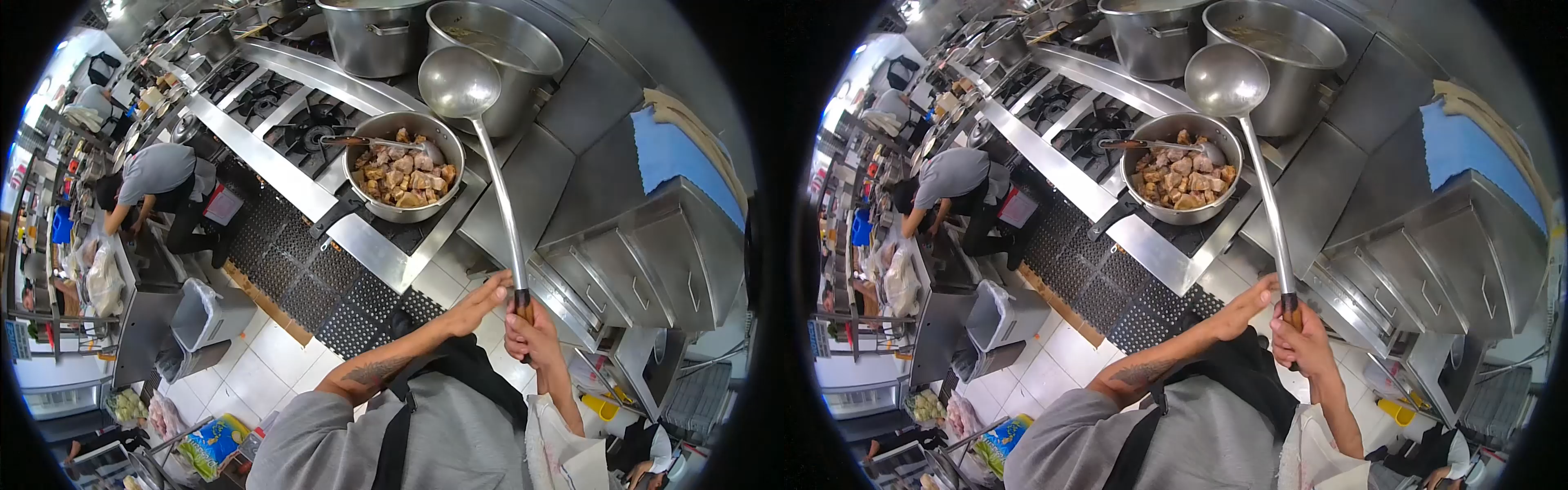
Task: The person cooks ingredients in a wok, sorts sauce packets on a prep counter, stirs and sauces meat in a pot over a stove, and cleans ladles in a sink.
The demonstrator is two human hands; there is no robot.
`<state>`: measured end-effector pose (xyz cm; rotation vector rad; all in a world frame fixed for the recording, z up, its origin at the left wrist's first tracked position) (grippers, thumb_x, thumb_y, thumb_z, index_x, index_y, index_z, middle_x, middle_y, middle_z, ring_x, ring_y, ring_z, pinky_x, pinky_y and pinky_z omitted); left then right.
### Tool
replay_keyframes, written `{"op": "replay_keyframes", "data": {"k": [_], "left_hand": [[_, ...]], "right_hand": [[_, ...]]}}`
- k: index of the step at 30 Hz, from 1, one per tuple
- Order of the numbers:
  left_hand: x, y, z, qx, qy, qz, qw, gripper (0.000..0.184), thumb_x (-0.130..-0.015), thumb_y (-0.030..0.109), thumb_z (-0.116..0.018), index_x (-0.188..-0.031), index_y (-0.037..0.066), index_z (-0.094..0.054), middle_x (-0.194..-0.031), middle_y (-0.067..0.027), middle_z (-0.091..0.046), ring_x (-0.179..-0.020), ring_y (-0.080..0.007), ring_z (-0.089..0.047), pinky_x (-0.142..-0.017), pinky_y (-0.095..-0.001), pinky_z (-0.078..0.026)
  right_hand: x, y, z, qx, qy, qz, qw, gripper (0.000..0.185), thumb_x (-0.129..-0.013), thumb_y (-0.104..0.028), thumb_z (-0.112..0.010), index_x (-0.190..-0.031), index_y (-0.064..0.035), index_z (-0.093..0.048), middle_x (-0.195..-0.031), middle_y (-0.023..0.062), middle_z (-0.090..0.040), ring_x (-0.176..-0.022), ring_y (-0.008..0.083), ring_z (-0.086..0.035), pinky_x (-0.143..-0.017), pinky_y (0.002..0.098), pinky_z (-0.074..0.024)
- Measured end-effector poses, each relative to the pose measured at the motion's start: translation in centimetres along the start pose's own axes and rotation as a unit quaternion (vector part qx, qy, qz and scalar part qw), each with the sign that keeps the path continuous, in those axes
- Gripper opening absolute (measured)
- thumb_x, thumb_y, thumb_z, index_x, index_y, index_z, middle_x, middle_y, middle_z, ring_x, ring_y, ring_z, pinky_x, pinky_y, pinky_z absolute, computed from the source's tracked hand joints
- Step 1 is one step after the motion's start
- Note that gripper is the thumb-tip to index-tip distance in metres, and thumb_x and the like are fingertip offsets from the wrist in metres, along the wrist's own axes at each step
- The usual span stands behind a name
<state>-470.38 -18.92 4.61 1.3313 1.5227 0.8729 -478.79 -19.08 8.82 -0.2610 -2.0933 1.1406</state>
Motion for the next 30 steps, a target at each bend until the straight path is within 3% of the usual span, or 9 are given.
{"op": "replay_keyframes", "data": {"k": [3, 4, 5, 7, 10, 16, 25, 29, 30], "left_hand": [[1.2, -5.1, 0.9, 0.031, -0.013, 0.050, 0.998, 0.068, -0.108, 0.049, -0.029, -0.143, -0.007, -0.043, -0.146, -0.0182, -0.047, -0.140, -0.0284, -0.040, -0.118, -0.0391, -0.025], [1.8, -6.5, 1.0, -0.003, -0.019, 0.085, 0.996, 0.068, -0.108, 0.050, -0.029, -0.142, -0.007, -0.044, -0.145, -0.0187, -0.048, -0.139, -0.0283, -0.041, -0.118, -0.0389, -0.026], [2.1, -7.5, 1.0, -0.039, -0.024, 0.117, 0.992, 0.069, -0.108, 0.050, -0.029, -0.141, -0.008, -0.045, -0.143, -0.0191, -0.050, -0.139, -0.0282, -0.041, -0.117, -0.0388, -0.027], [2.4, -8.2, 0.3, -0.037, 0.000, 0.125, 0.991, 0.064, -0.107, 0.048, -0.035, -0.137, -0.007, -0.049, -0.136, -0.0185, -0.056, -0.135, -0.0265, -0.045, -0.116, -0.0379, -0.030], [3.0, -10.3, -3.3, -0.084, -0.073, 0.143, 0.983, 0.049, -0.104, 0.040, -0.052, -0.131, -0.001, -0.054, -0.129, -0.0157, -0.059, -0.125, -0.0233, -0.052, -0.112, -0.0369, -0.035], [4.6, -13.1, -16.0, -0.089, -0.242, 0.144, 0.955, 0.052, -0.101, 0.031, -0.060, -0.147, 0.010, -0.048, -0.134, -0.0145, -0.059, -0.122, -0.0227, -0.056, -0.108, -0.0362, -0.041], [7.5, -18.5, -44.1, 0.004, -0.441, 0.196, 0.876, 0.045, -0.098, 0.026, -0.065, -0.139, 0.009, -0.056, -0.131, -0.0133, -0.063, -0.121, -0.0216, -0.058, -0.105, -0.0372, -0.045], [7.9, -20.6, -55.7, 0.027, -0.473, 0.180, 0.862, 0.041, -0.096, 0.031, -0.066, -0.128, 0.005, -0.061, -0.118, -0.0122, -0.066, -0.110, -0.0231, -0.062, -0.095, -0.0378, -0.050], [6.5, -21.7, -57.2, -0.045, -0.455, 0.122, 0.881, 0.038, -0.097, 0.032, -0.064, -0.122, 0.004, -0.061, -0.113, -0.0131, -0.065, -0.106, -0.0232, -0.063, -0.090, -0.0386, -0.050]], "right_hand": [[-1.3, 4.6, 2.2, -0.091, -0.063, -0.059, 0.992, 0.018, -0.095, -0.013, -0.062, -0.103, -0.0072, -0.047, -0.062, -0.0003, -0.042, -0.045, 0.0115, -0.044, -0.043, 0.0285, -0.0382], [-2.4, 4.5, 5.7, 0.241, 0.088, 0.092, 0.962, 0.018, -0.094, -0.015, -0.063, -0.101, -0.0063, -0.048, -0.064, 0.0016, -0.046, -0.046, 0.0129, -0.047, -0.044, 0.0301, -0.0398], [-1.1, 2.4, 5.9, 0.536, 0.226, 0.228, 0.781, 0.019, -0.092, -0.016, -0.063, -0.099, -0.0053, -0.049, -0.066, 0.0034, -0.049, -0.048, 0.0143, -0.050, -0.046, 0.0318, -0.0414], [0.7, 3.9, 7.0, 0.495, 0.241, 0.215, 0.807, 0.019, -0.089, -0.015, -0.064, -0.095, -0.0036, -0.050, -0.069, 0.0066, -0.053, -0.053, 0.0166, -0.055, -0.049, 0.0347, -0.0433], [3.9, 9.9, 10.3, 0.234, 0.183, -0.021, 0.955, 0.016, -0.087, -0.011, -0.063, -0.093, -0.0038, -0.050, -0.065, 0.0051, -0.049, -0.054, 0.0154, -0.054, -0.051, 0.0344, -0.0419], [15.2, 13.1, 17.1, 0.369, 0.263, 0.044, 0.890, 0.014, -0.086, -0.008, -0.065, -0.090, -0.0048, -0.052, -0.060, 0.0004, -0.044, -0.051, 0.0093, -0.041, -0.049, 0.0281, -0.0348], [36.5, 21.9, 30.4, 0.193, 0.408, 0.218, 0.865, 0.022, -0.084, 0.001, -0.061, -0.106, -0.0013, -0.057, -0.062, -0.0066, -0.042, -0.053, 0.0035, -0.036, -0.051, 0.0225, -0.0297], [43.5, 27.8, 37.0, 0.008, 0.441, 0.260, 0.859, 0.035, -0.089, 0.001, -0.062, -0.122, 0.0024, -0.048, -0.096, 0.0078, -0.062, -0.069, 0.0124, -0.061, -0.062, 0.0255, -0.0499], [44.5, 25.9, 37.6, 0.135, 0.441, 0.229, 0.857, 0.037, -0.089, -0.001, -0.064, -0.122, 0.0023, -0.048, -0.096, 0.0091, -0.062, -0.071, 0.0149, -0.061, -0.064, 0.0276, -0.0516]]}}
Point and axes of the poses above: each hand's wrist, its own x-axis away from the middle knuckle, its own z-axis out of the back of the hand, y = z × x, the point moved 10 cm from there along -x, towards the middle knuckle
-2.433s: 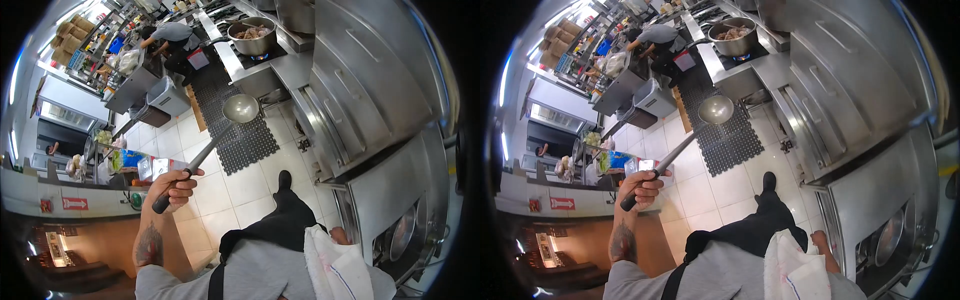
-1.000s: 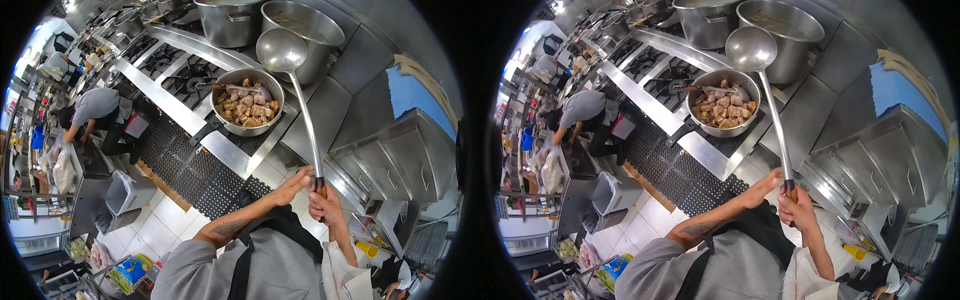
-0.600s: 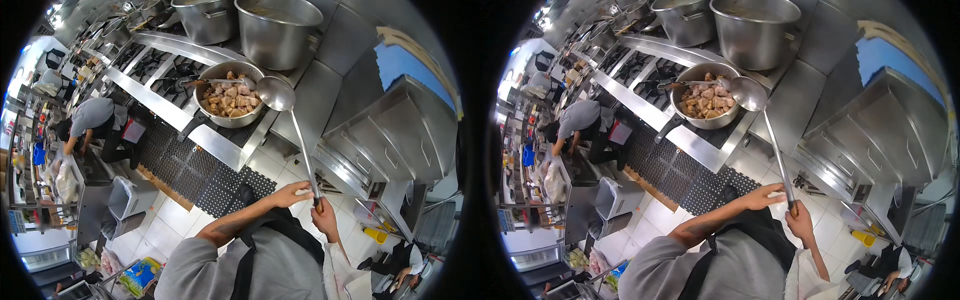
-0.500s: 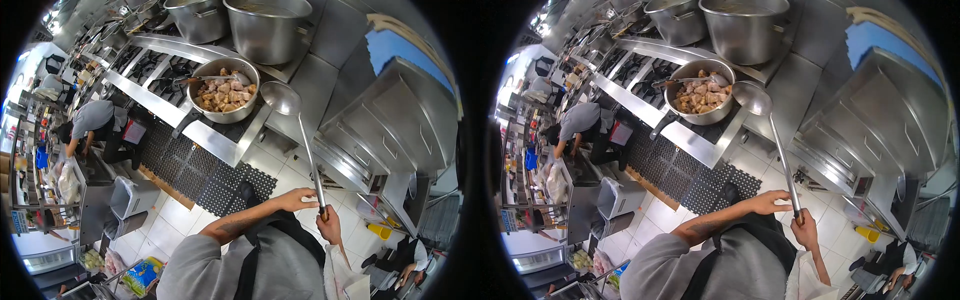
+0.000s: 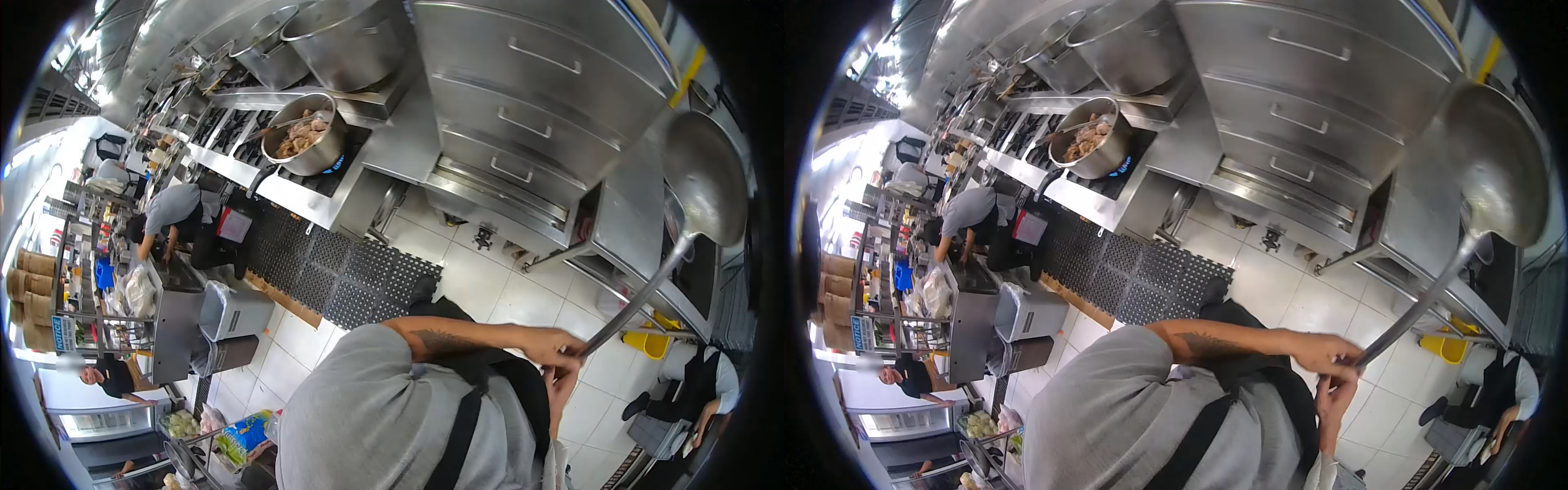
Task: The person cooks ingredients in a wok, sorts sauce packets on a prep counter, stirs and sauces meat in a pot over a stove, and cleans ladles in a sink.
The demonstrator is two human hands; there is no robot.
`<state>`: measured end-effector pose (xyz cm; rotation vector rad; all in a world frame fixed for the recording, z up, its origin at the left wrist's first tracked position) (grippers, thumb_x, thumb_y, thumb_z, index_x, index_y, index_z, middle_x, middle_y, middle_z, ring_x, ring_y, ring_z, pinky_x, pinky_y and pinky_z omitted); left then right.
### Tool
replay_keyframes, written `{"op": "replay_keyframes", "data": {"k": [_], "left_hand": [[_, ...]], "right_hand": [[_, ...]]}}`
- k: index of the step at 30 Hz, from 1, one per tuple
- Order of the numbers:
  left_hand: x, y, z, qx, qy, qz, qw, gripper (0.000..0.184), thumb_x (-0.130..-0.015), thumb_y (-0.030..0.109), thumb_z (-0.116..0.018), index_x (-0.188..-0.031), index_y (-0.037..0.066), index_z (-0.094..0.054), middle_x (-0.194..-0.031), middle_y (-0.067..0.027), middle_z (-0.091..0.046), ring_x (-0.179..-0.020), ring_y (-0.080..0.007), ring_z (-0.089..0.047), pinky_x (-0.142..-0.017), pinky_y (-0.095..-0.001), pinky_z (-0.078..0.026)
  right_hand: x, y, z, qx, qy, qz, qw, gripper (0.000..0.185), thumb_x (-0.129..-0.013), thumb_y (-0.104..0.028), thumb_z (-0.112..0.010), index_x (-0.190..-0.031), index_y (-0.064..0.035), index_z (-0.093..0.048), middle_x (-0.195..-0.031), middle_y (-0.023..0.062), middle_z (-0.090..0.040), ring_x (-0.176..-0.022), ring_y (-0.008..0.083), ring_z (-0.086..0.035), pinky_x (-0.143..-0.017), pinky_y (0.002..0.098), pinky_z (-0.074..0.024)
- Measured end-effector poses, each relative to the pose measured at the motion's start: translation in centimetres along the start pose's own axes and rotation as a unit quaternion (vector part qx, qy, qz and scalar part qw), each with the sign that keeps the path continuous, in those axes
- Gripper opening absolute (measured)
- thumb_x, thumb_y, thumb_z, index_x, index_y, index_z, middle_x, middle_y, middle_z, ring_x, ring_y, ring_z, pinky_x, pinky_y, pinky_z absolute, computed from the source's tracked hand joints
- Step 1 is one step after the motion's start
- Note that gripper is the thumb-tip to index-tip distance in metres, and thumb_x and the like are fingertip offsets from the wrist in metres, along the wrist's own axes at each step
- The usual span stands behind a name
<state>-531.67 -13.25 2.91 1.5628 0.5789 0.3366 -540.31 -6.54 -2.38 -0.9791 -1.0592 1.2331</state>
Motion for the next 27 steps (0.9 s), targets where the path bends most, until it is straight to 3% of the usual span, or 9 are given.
{"op": "replay_keyframes", "data": {"k": [1, 3, 5, 8, 11, 16, 20, 24, 27], "left_hand": [[-1.9, -0.3, 0.1, -0.084, 0.038, -0.020, 0.996, 0.036, -0.097, 0.033, -0.063, -0.116, 0.003, -0.061, -0.107, -0.0140, -0.065, -0.101, -0.0233, -0.063, -0.085, -0.0394, -0.051], [-5.1, 0.4, 1.5, -0.109, 0.118, -0.078, 0.984, 0.032, -0.100, 0.033, -0.058, -0.107, 0.002, -0.055, -0.083, -0.0131, -0.061, -0.079, -0.0219, -0.065, -0.070, -0.0376, -0.051], [-6.7, 1.7, 3.2, -0.017, 0.143, 0.100, 0.985, 0.032, -0.101, 0.033, -0.056, -0.108, 0.002, -0.051, -0.067, -0.0094, -0.055, -0.054, -0.0183, -0.059, -0.051, -0.0351, -0.048], [-10.6, -0.3, 3.8, 0.000, 0.145, 0.144, 0.979, 0.033, -0.102, 0.033, -0.055, -0.111, 0.002, -0.048, -0.059, -0.0056, -0.050, -0.040, -0.0146, -0.048, -0.037, -0.0326, -0.040], [-13.5, -3.2, 5.3, -0.004, 0.143, 0.176, 0.974, 0.033, -0.102, 0.032, -0.055, -0.114, 0.002, -0.047, -0.060, -0.0044, -0.048, -0.041, -0.0145, -0.048, -0.036, -0.0321, -0.039], [-19.9, -5.1, 7.6, 0.053, 0.137, 0.202, 0.968, 0.060, -0.102, 0.031, -0.055, -0.150, 0.006, -0.029, -0.061, -0.0032, -0.047, -0.041, -0.0137, -0.047, -0.038, -0.0312, -0.039], [-29.2, -8.3, 8.1, 0.165, 0.140, 0.108, 0.970, 0.026, -0.100, 0.020, -0.059, -0.116, 0.005, -0.045, -0.068, -0.0046, -0.054, -0.048, -0.0128, -0.053, -0.045, -0.0296, -0.044], [-35.6, -9.8, 8.4, 0.259, 0.123, 0.242, 0.927, 0.019, -0.101, 0.022, -0.056, -0.113, 0.011, -0.045, -0.065, 0.0004, -0.047, -0.044, -0.0103, -0.045, -0.037, -0.0288, -0.039], [-38.5, -10.4, 10.1, 0.224, 0.132, 0.303, 0.917, 0.022, -0.101, 0.017, -0.053, -0.120, 0.009, -0.046, -0.064, 0.0011, -0.045, -0.045, -0.0095, -0.045, -0.039, -0.0277, -0.040]], "right_hand": [[-1.3, -2.4, 1.0, 0.124, -0.036, 0.027, 0.991, 0.038, -0.089, -0.002, -0.067, -0.122, 0.0021, -0.048, -0.096, 0.0104, -0.061, -0.074, 0.0174, -0.062, -0.066, 0.0297, -0.0532], [-3.0, -5.1, 3.1, 0.117, -0.044, 0.087, 0.988, 0.040, -0.086, -0.004, -0.070, -0.121, 0.0012, -0.052, -0.099, 0.0139, -0.063, -0.079, 0.0207, -0.065, -0.070, 0.0305, -0.0547], [-4.6, -1.9, 5.4, 0.227, -0.119, -0.006, 0.967, 0.042, -0.084, -0.009, -0.075, -0.120, 0.0004, -0.056, -0.104, 0.0160, -0.066, -0.083, 0.0235, -0.067, -0.071, 0.0321, -0.0559], [-6.0, 1.5, 8.9, 0.238, -0.175, -0.105, 0.950, 0.044, -0.083, -0.014, -0.078, -0.120, 0.0004, -0.059, -0.105, 0.0173, -0.069, -0.086, 0.0253, -0.070, -0.072, 0.0353, -0.0582], [-8.9, 2.8, 12.9, 0.261, -0.187, -0.106, 0.941, 0.044, -0.084, -0.016, -0.077, -0.121, 0.0001, -0.060, -0.101, 0.0174, -0.070, -0.084, 0.0265, -0.071, -0.071, 0.0367, -0.0595], [-16.4, 5.1, 20.3, 0.296, -0.159, -0.125, 0.934, 0.042, -0.086, -0.015, -0.075, -0.123, -0.0002, -0.059, -0.102, 0.0185, -0.070, -0.086, 0.0280, -0.071, -0.071, 0.0367, -0.0587], [-21.9, 6.3, 26.9, 0.268, -0.157, -0.146, 0.939, 0.039, -0.087, -0.015, -0.074, -0.121, -0.0008, -0.060, -0.097, 0.0167, -0.072, -0.084, 0.0277, -0.072, -0.072, 0.0369, -0.0578], [-28.2, 5.5, 35.8, 0.418, -0.084, -0.038, 0.904, 0.037, -0.084, -0.021, -0.075, -0.113, 0.0004, -0.065, -0.097, 0.0198, -0.071, -0.085, 0.0344, -0.070, -0.076, 0.0390, -0.0552], [-34.7, 4.6, 41.5, 0.289, -0.007, -0.109, 0.951, 0.033, -0.086, -0.024, -0.073, -0.108, -0.0002, -0.067, -0.092, 0.0191, -0.072, -0.081, 0.0332, -0.070, -0.073, 0.0395, -0.0540]]}}
Point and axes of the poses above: each hand's wrist, its own x-axis away from the middle knuckle, its own z-axis out of the back of the hand, y = z × x, the point moved 10 cm from there along -x, towards the middle knuckle
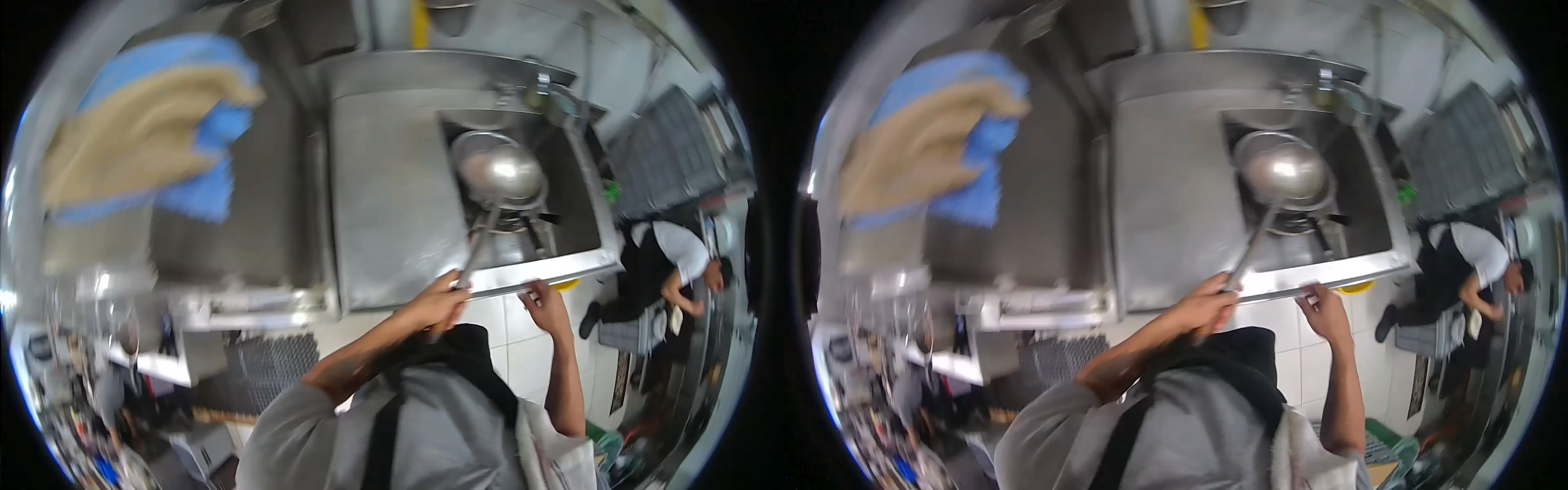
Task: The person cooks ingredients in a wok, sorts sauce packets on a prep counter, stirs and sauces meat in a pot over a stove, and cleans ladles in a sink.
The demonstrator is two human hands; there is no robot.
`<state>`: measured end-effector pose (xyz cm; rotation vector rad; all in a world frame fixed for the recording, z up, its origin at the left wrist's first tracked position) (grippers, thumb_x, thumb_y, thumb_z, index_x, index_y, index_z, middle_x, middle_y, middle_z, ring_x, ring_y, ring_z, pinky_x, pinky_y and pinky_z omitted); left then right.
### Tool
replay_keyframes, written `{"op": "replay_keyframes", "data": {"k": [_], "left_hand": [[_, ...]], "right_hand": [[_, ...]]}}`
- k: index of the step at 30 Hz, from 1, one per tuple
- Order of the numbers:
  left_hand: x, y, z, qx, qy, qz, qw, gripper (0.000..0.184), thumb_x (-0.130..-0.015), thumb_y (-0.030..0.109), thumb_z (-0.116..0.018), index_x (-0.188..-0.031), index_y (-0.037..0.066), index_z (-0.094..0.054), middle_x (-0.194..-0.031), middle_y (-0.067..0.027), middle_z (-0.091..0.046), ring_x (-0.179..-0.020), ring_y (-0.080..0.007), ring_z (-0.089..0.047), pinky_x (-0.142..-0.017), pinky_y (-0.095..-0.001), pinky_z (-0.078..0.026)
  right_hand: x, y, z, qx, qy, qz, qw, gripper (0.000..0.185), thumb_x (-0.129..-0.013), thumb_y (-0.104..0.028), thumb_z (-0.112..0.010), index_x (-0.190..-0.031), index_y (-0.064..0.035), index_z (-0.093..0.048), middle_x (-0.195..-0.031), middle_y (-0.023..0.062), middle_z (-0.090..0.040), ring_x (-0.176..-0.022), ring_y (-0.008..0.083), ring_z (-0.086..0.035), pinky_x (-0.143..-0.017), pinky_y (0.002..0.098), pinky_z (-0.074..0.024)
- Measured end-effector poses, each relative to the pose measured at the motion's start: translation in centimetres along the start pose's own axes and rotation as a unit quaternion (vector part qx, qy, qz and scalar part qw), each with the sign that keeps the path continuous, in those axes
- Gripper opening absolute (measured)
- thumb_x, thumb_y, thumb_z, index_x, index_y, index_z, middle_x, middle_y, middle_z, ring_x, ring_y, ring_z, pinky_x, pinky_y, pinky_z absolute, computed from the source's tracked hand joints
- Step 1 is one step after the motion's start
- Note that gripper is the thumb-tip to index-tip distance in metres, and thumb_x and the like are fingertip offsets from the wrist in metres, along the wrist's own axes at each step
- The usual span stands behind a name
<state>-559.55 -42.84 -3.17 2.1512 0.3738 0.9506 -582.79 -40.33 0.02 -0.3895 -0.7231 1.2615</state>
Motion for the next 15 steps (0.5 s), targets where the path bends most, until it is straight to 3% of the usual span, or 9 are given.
{"op": "replay_keyframes", "data": {"k": [2, 3, 5, 6, 7, 10, 12, 13, 15], "left_hand": [[-1.7, 1.6, 0.2, 0.013, 0.005, 0.000, 1.000, 0.036, -0.100, 0.013, -0.051, -0.134, 0.007, -0.043, -0.067, 0.0002, -0.046, -0.047, -0.0106, -0.046, -0.041, -0.0274, -0.040], [-2.5, 2.3, 0.4, 0.019, 0.015, 0.000, 1.000, 0.040, -0.099, 0.011, -0.049, -0.138, 0.006, -0.041, -0.068, -0.0004, -0.046, -0.047, -0.0112, -0.046, -0.041, -0.0276, -0.040], [-4.7, 3.6, 0.2, 0.045, 0.018, 0.011, 0.999, 0.041, -0.098, 0.009, -0.048, -0.139, 0.007, -0.041, -0.068, -0.0010, -0.046, -0.047, -0.0116, -0.046, -0.041, -0.0276, -0.040], [-5.3, 3.8, 0.0, 0.073, 0.030, 0.017, 0.997, 0.043, -0.098, 0.008, -0.047, -0.140, 0.007, -0.041, -0.069, -0.0016, -0.047, -0.046, -0.0120, -0.046, -0.041, -0.0276, -0.040], [-6.4, 3.8, -0.5, 0.098, 0.042, 0.034, 0.994, 0.043, -0.097, 0.006, -0.045, -0.140, 0.009, -0.042, -0.069, -0.0021, -0.047, -0.047, -0.0124, -0.047, -0.041, -0.0272, -0.041], [-8.4, 5.8, -2.9, 0.147, 0.089, 0.060, 0.983, 0.040, -0.098, 0.013, -0.054, -0.136, 0.012, -0.044, -0.070, -0.0007, -0.047, -0.050, -0.0112, -0.049, -0.045, -0.0256, -0.044], [-10.0, 8.1, -4.4, 0.133, 0.105, 0.004, 0.985, 0.037, -0.097, 0.018, -0.059, -0.130, 0.009, -0.047, -0.071, 0.0001, -0.048, -0.050, -0.0114, -0.049, -0.044, -0.0255, -0.044], [-11.2, 9.2, -5.1, 0.143, 0.105, -0.015, 0.984, 0.036, -0.096, 0.019, -0.059, -0.128, 0.007, -0.048, -0.071, -0.0004, -0.049, -0.051, -0.0118, -0.050, -0.044, -0.0259, -0.044], [-11.9, 11.7, -6.8, 0.123, 0.102, -0.039, 0.986, 0.035, -0.095, 0.019, -0.059, -0.125, 0.004, -0.049, -0.071, -0.0014, -0.052, -0.052, -0.0121, -0.052, -0.044, -0.0263, -0.044]], "right_hand": [[-6.7, 0.5, 3.9, 0.048, 0.094, 0.099, 0.989, 0.028, -0.087, -0.023, -0.071, -0.104, -0.0009, -0.068, -0.085, 0.0168, -0.070, -0.077, 0.0309, -0.069, -0.070, 0.0395, -0.0534], [-10.1, -0.5, 6.2, 0.037, 0.090, 0.046, 0.994, 0.027, -0.089, -0.024, -0.069, -0.103, -0.0011, -0.068, -0.084, 0.0170, -0.070, -0.077, 0.0314, -0.069, -0.070, 0.0395, -0.0530], [-18.9, -0.2, 9.2, -0.020, 0.117, 0.120, 0.986, 0.026, -0.089, -0.023, -0.066, -0.102, -0.0011, -0.070, -0.089, 0.0204, -0.071, -0.082, 0.0339, -0.070, -0.071, 0.0411, -0.0529], [-23.3, 0.0, 10.8, -0.009, 0.118, 0.063, 0.991, 0.028, -0.090, -0.025, -0.065, -0.103, -0.0012, -0.071, -0.092, 0.0219, -0.071, -0.089, 0.0365, -0.071, -0.076, 0.0419, -0.0533], [-28.6, 0.4, 12.4, -0.035, 0.147, 0.102, 0.983, 0.030, -0.091, -0.028, -0.064, -0.103, -0.0017, -0.071, -0.094, 0.0231, -0.071, -0.095, 0.0383, -0.070, -0.080, 0.0426, -0.0537], [-44.7, 0.2, 15.8, 0.164, 0.168, 0.099, 0.967, 0.027, -0.089, -0.025, -0.059, -0.099, -0.0038, -0.073, -0.099, 0.0236, -0.071, -0.096, 0.0392, -0.069, -0.083, 0.0438, -0.0549], [-60.9, 7.1, 14.3, 0.352, 0.138, 0.145, 0.914, 0.035, -0.092, -0.034, -0.057, -0.103, -0.0049, -0.073, -0.099, 0.0205, -0.072, -0.092, 0.0395, -0.070, -0.081, 0.0457, -0.0546], [-66.7, 9.3, 15.6, 0.160, 0.137, 0.170, 0.963, 0.039, -0.096, -0.034, -0.053, -0.104, -0.0015, -0.071, -0.100, 0.0172, -0.074, -0.093, 0.0369, -0.070, -0.080, 0.0454, -0.0546], [-72.8, 7.2, 14.9, 0.274, 0.117, 0.224, 0.928, 0.039, -0.097, -0.034, -0.052, -0.109, -0.0013, -0.069, -0.099, 0.0204, -0.072, -0.093, 0.0399, -0.069, -0.079, 0.0461, -0.0543]]}}
Point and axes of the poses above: each hand's wrist, its own x-axis away from the middle knuckle, its own z-axis out of the back of the hand, y = z × x, the point moved 10 cm from there along -x, towards the middle knuckle
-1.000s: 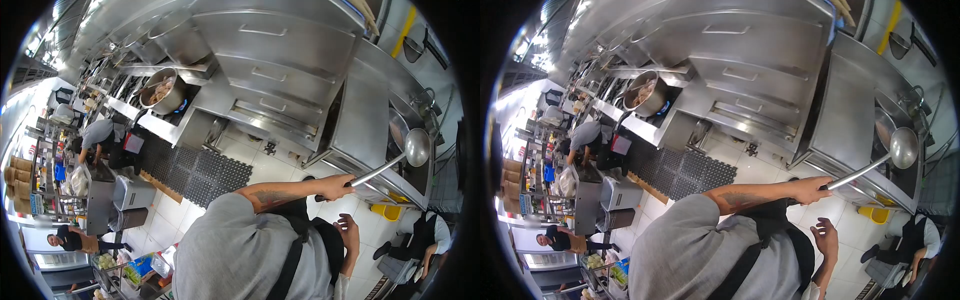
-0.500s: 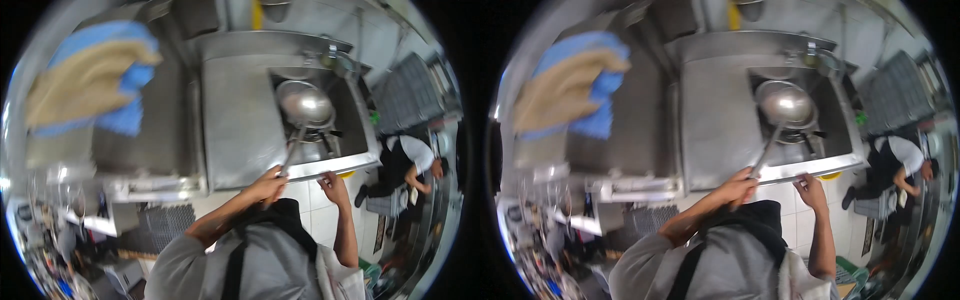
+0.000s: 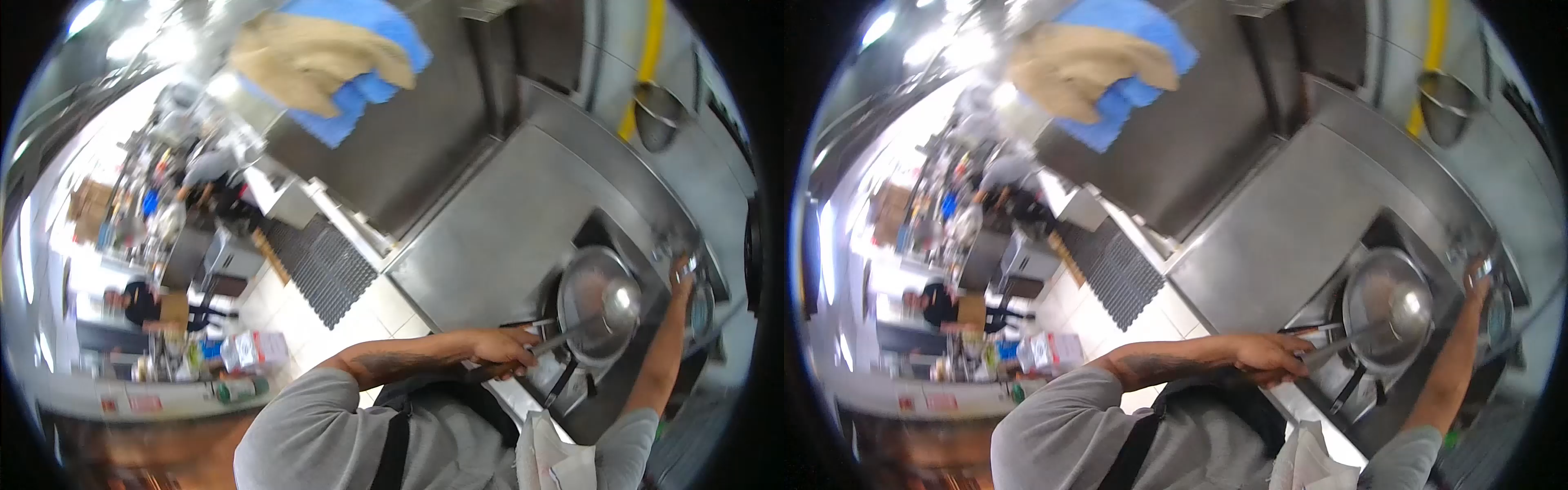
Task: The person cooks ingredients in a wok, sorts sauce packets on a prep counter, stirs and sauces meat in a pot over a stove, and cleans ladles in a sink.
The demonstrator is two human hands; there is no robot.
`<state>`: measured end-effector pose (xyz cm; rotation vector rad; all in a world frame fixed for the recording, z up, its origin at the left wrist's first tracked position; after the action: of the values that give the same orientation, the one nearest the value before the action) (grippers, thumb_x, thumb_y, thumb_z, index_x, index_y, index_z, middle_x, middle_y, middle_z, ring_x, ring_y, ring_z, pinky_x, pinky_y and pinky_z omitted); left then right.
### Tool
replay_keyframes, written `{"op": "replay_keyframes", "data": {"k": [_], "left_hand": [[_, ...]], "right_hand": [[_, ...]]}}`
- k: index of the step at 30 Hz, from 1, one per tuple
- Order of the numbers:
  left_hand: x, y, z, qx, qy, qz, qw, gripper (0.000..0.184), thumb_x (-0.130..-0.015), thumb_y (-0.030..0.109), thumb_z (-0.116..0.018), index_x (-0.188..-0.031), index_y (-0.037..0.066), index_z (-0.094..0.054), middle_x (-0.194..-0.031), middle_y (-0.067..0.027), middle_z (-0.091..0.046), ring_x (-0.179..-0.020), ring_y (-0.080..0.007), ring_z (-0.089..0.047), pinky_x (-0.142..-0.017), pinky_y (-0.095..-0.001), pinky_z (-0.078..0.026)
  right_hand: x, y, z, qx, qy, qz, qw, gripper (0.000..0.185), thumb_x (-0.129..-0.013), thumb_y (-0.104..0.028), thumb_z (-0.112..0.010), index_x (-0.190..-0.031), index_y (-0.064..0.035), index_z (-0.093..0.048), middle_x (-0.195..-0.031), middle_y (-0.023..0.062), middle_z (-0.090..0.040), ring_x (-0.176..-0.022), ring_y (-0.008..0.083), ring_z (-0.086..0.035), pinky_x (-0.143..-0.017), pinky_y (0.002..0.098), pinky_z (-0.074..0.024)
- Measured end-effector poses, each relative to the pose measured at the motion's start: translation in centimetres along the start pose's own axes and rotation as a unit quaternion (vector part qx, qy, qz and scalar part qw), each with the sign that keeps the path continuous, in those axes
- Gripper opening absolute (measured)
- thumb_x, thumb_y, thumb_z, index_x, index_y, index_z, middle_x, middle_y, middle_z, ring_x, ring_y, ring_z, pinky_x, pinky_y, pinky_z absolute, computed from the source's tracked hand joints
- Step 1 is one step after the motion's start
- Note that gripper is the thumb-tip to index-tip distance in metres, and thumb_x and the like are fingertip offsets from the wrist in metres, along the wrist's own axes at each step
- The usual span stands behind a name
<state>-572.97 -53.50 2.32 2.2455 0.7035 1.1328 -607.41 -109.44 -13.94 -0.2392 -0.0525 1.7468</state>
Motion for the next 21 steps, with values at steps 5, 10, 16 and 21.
{"op": "replay_keyframes", "data": {"k": [5, 10, 16, 21], "left_hand": [[-2.2, 1.4, -3.9, 0.024, 0.018, -0.011, 0.999, 0.034, -0.093, 0.017, -0.057, -0.123, 0.003, -0.049, -0.070, -0.0029, -0.054, -0.050, -0.0125, -0.055, -0.042, -0.0277, -0.046], [-3.4, 2.0, -5.7, 0.085, 0.023, -0.024, 0.996, 0.034, -0.093, 0.016, -0.058, -0.124, 0.004, -0.050, -0.070, -0.0030, -0.053, -0.048, -0.0129, -0.054, -0.040, -0.0279, -0.045], [-4.0, 1.1, -6.9, 0.158, 0.036, -0.024, 0.987, 0.020, -0.092, 0.015, -0.060, -0.107, 0.003, -0.053, -0.071, -0.0033, -0.054, -0.051, -0.0127, -0.056, -0.043, -0.0295, -0.048], [-3.9, 0.2, -7.1, 0.134, 0.059, -0.014, 0.989, 0.033, -0.092, 0.017, -0.059, -0.121, 0.004, -0.050, -0.072, -0.0038, -0.052, -0.052, -0.0135, -0.053, -0.044, -0.0299, -0.044]], "right_hand": [[-2.8, -2.9, -1.2, 0.082, 0.004, 0.135, 0.987, 0.041, -0.100, -0.032, -0.048, -0.120, -0.0009, -0.064, -0.097, 0.0283, -0.068, -0.092, 0.0473, -0.065, -0.078, 0.0476, -0.0534], [6.5, -2.6, 2.2, -0.197, 0.167, -0.003, 0.966, 0.041, -0.093, -0.037, -0.056, -0.105, 0.0005, -0.068, -0.096, 0.0279, -0.067, -0.090, 0.0489, -0.065, -0.074, 0.0558, -0.0482], [2.1, 2.5, -3.1, -0.166, 0.135, 0.080, 0.973, 0.041, -0.088, -0.039, -0.064, -0.103, -0.0012, -0.071, -0.102, 0.0254, -0.070, -0.093, 0.0468, -0.067, -0.079, 0.0544, -0.0502], [-2.4, 5.3, -7.1, 0.026, -0.008, 0.053, 0.998, 0.029, -0.082, -0.026, -0.067, -0.096, -0.0001, -0.072, -0.099, 0.0237, -0.071, -0.091, 0.0452, -0.068, -0.079, 0.0533, -0.0531]]}}
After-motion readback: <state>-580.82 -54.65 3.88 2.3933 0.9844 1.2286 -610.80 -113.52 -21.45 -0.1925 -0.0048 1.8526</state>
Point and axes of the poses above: each hand's wrist, its own x-axis away from the middle knuckle, its own z-axis out of the back of the hand, y = z × x, the point moved 10 cm from there along -x, towards the middle knuckle
